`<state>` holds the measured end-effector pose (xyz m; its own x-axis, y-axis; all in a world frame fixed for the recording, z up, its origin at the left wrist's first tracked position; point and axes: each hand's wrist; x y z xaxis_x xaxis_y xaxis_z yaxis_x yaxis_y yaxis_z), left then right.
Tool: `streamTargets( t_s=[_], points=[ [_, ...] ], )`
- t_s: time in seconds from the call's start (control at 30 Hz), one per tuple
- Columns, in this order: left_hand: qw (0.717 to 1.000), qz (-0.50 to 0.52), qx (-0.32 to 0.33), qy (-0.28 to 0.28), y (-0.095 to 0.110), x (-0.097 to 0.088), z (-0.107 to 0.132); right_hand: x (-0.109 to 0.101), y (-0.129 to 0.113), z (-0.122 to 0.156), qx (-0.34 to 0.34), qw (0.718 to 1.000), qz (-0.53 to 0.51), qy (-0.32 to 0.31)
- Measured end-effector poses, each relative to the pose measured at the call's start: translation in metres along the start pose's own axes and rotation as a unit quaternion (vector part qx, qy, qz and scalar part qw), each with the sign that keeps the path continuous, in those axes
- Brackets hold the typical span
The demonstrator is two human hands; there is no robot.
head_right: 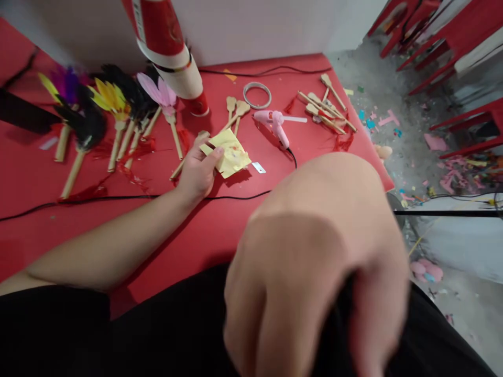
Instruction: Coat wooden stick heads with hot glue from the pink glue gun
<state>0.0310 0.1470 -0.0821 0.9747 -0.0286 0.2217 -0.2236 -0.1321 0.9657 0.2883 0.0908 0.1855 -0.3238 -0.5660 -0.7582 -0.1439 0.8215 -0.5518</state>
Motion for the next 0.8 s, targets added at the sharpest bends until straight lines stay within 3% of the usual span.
streamTargets(
  t_s=[0.03, 0.07, 0.1, 0.13, 0.17, 0.2, 0.27, 0.37, 0.47, 0.6, 0.7, 0.8],
  points=[
    [1.000, 0.004, 0.001, 0.005, 0.000, 0.001, -0.002, -0.004, 0.018, -0.005, -0.014, 0.994, -0.097, -0.057],
    [1.000, 0.008, 0.002, 0.007, 0.000, 0.001, -0.003, -0.003, 0.038, -0.009, 0.000, 0.980, -0.186, -0.073],
    [1.000, 0.011, 0.000, 0.008, 0.000, 0.002, -0.003, 0.003, 0.058, -0.011, 0.044, 0.969, -0.241, -0.037],
    [1.000, 0.014, -0.005, 0.008, 0.001, 0.002, -0.003, 0.013, 0.077, -0.010, 0.119, 0.956, -0.261, 0.063],
    [1.000, 0.016, -0.010, 0.008, 0.002, 0.003, -0.003, 0.028, 0.096, -0.007, 0.199, 0.940, -0.174, 0.214],
    [1.000, 0.017, -0.016, 0.008, 0.003, 0.003, -0.003, 0.044, 0.112, -0.002, 0.260, 0.915, -0.072, 0.299],
    [1.000, 0.016, -0.025, 0.005, 0.005, 0.003, -0.001, 0.076, 0.138, 0.012, 0.319, 0.869, 0.071, 0.373],
    [1.000, -0.003, -0.018, -0.006, 0.006, 0.001, 0.001, 0.109, 0.166, 0.031, 0.353, 0.864, 0.116, 0.341],
    [0.999, -0.034, -0.010, -0.024, 0.007, -0.001, 0.001, 0.122, 0.183, 0.038, 0.356, 0.879, 0.058, 0.311],
    [0.996, -0.079, -0.005, -0.048, 0.011, -0.005, 0.000, 0.125, 0.195, 0.040, 0.364, 0.877, -0.012, 0.312],
    [0.988, -0.140, 0.017, -0.061, 0.021, -0.011, -0.001, 0.122, 0.201, 0.047, 0.363, 0.876, 0.022, 0.318],
    [0.964, -0.242, 0.062, -0.086, 0.037, -0.019, -0.004, 0.120, 0.205, 0.053, 0.364, 0.885, 0.072, 0.281]
  ],
)
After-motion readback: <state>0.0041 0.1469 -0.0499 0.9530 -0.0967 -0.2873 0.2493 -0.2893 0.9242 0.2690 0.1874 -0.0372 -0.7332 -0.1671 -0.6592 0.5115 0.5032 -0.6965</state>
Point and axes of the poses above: each hand's wrist, its own z-axis away from the middle knuckle, its own x-axis out of the palm, y = z × x
